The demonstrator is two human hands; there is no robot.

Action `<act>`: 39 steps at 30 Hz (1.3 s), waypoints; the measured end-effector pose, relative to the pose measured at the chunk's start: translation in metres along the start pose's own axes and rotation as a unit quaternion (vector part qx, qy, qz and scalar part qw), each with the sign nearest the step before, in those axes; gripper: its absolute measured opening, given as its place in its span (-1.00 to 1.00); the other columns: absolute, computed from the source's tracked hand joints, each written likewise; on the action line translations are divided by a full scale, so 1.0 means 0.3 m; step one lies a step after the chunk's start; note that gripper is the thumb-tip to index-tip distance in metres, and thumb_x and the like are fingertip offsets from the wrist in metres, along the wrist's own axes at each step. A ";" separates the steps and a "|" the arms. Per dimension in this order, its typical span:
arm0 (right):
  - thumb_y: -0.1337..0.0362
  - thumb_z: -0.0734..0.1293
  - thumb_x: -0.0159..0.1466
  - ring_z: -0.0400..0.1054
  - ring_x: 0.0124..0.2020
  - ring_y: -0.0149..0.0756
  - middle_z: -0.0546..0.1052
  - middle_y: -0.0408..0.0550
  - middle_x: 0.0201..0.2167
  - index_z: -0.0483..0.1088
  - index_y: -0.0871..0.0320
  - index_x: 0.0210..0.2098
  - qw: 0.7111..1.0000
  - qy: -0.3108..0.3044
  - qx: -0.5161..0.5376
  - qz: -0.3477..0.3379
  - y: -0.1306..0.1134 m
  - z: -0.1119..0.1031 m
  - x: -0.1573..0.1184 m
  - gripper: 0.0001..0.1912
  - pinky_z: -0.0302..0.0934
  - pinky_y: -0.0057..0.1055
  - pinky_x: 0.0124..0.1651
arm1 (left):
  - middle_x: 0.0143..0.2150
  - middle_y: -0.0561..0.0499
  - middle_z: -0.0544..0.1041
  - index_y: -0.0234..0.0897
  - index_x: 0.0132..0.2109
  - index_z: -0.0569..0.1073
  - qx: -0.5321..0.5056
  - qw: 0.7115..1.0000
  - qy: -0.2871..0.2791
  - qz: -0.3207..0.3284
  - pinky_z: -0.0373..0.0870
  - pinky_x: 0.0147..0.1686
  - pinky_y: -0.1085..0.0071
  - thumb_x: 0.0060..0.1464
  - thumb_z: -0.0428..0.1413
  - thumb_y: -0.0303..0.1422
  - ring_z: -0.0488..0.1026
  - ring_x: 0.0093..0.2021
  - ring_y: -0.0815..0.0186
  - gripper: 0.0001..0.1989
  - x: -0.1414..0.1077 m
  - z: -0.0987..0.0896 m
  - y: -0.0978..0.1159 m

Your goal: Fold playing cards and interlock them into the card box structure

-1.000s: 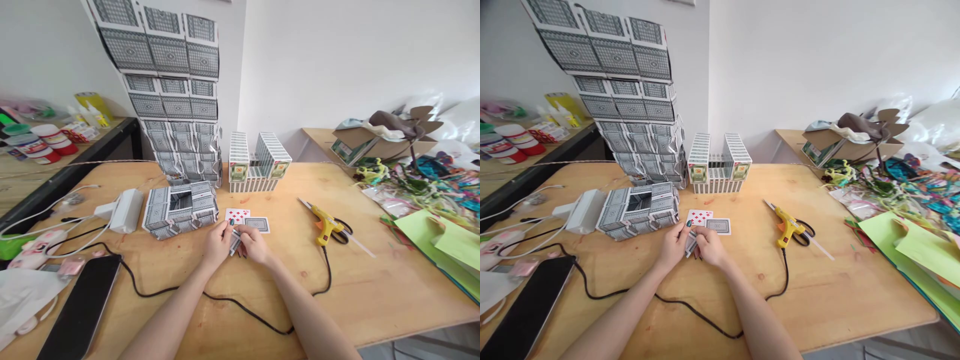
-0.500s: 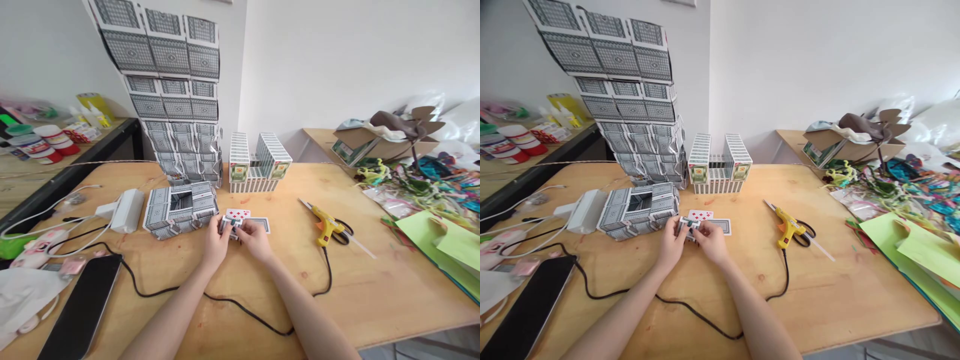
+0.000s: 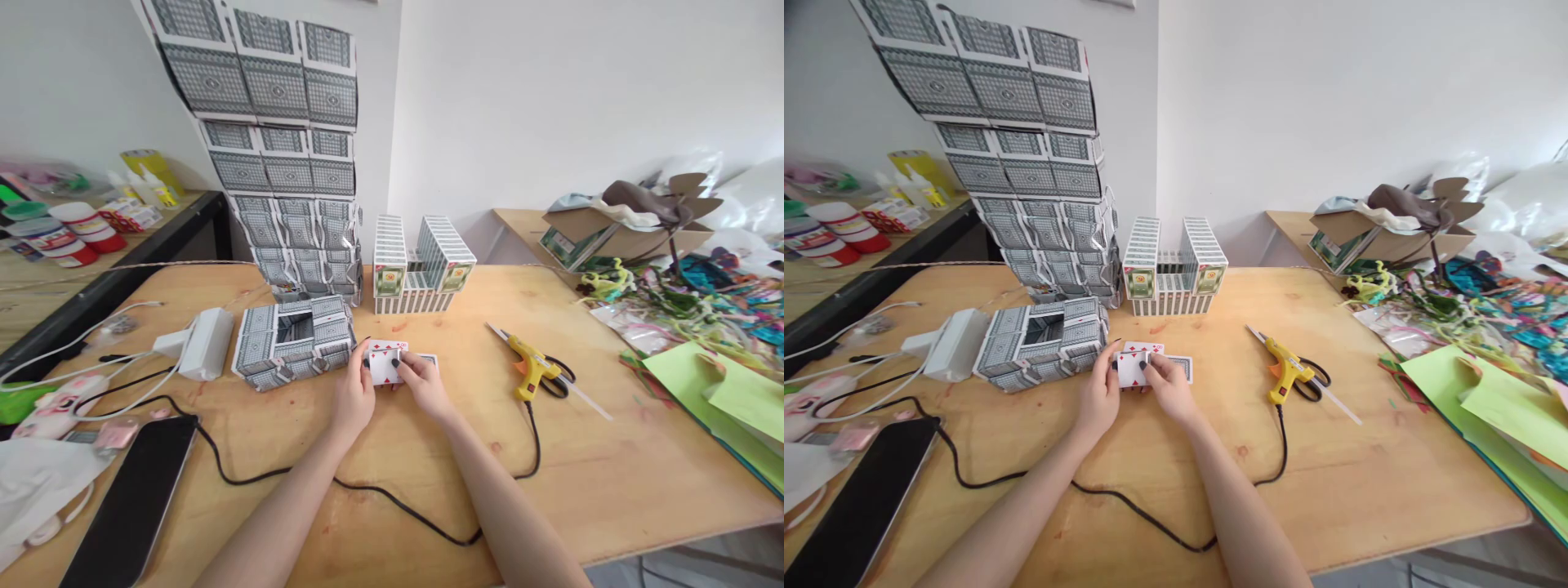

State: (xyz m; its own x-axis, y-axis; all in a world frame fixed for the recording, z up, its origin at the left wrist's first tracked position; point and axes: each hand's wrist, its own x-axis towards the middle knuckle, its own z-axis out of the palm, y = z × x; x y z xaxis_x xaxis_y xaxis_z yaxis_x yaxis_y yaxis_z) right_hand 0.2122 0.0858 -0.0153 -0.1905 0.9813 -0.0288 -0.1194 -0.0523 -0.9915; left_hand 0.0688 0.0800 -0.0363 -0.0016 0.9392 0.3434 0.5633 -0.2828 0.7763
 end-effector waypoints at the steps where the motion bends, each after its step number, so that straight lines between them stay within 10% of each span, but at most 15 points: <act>1: 0.09 0.25 0.13 0.27 -0.49 -0.36 0.39 -0.14 -0.52 0.33 0.15 -0.38 1.000 -0.008 0.019 0.008 -0.004 -0.003 0.000 -0.76 0.18 -0.44 -0.47 | 0.07 -0.09 0.39 -0.20 0.18 0.16 0.001 1.000 -0.008 0.004 0.41 -0.20 0.37 0.12 -0.19 -0.49 0.44 -0.09 0.27 -0.53 -0.002 -0.003 0.005; 11: 0.10 0.33 0.09 0.37 -0.35 -0.28 0.47 -0.12 -0.35 0.25 0.07 -0.24 0.957 -0.018 0.271 0.101 0.008 0.011 0.005 -0.70 0.26 -0.35 -0.40 | -0.04 -0.07 0.43 -0.21 0.00 0.36 0.018 0.999 -0.001 0.048 0.36 -0.09 0.34 0.08 -0.12 -0.49 0.38 -0.06 0.28 -0.65 0.008 -0.012 0.034; 28: 0.08 0.35 0.02 0.30 -0.49 -0.33 0.41 -0.14 -0.54 0.34 0.16 -0.44 0.975 -0.055 0.185 0.111 -0.006 0.013 -0.004 -0.73 0.26 -0.36 -0.42 | -0.15 -0.03 0.53 -0.20 -0.09 0.44 0.007 0.994 0.042 0.105 0.40 -0.09 0.31 0.09 -0.06 -0.42 0.46 -0.14 0.30 -0.73 0.008 -0.009 0.028; 39: 0.04 0.37 0.02 0.29 -0.52 -0.40 0.37 -0.19 -0.52 0.28 0.12 -0.38 0.971 0.152 0.181 0.024 0.018 -0.050 0.026 -0.68 0.25 -0.45 -0.54 | -0.36 0.01 0.51 -0.30 -0.25 0.39 0.008 0.992 0.125 -0.010 0.39 -0.41 0.46 -0.03 0.08 -0.35 0.43 -0.49 0.42 -0.83 0.007 -0.006 0.025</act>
State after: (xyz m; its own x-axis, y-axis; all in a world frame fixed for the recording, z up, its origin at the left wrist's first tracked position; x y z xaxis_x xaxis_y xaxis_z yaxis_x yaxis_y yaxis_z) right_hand 0.2248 0.0958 -0.0227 0.0849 0.9828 -0.1643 -0.4632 -0.1071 -0.8798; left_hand 0.0717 0.0795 -0.0289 -0.2164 0.8665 0.4497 0.5745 -0.2594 0.7763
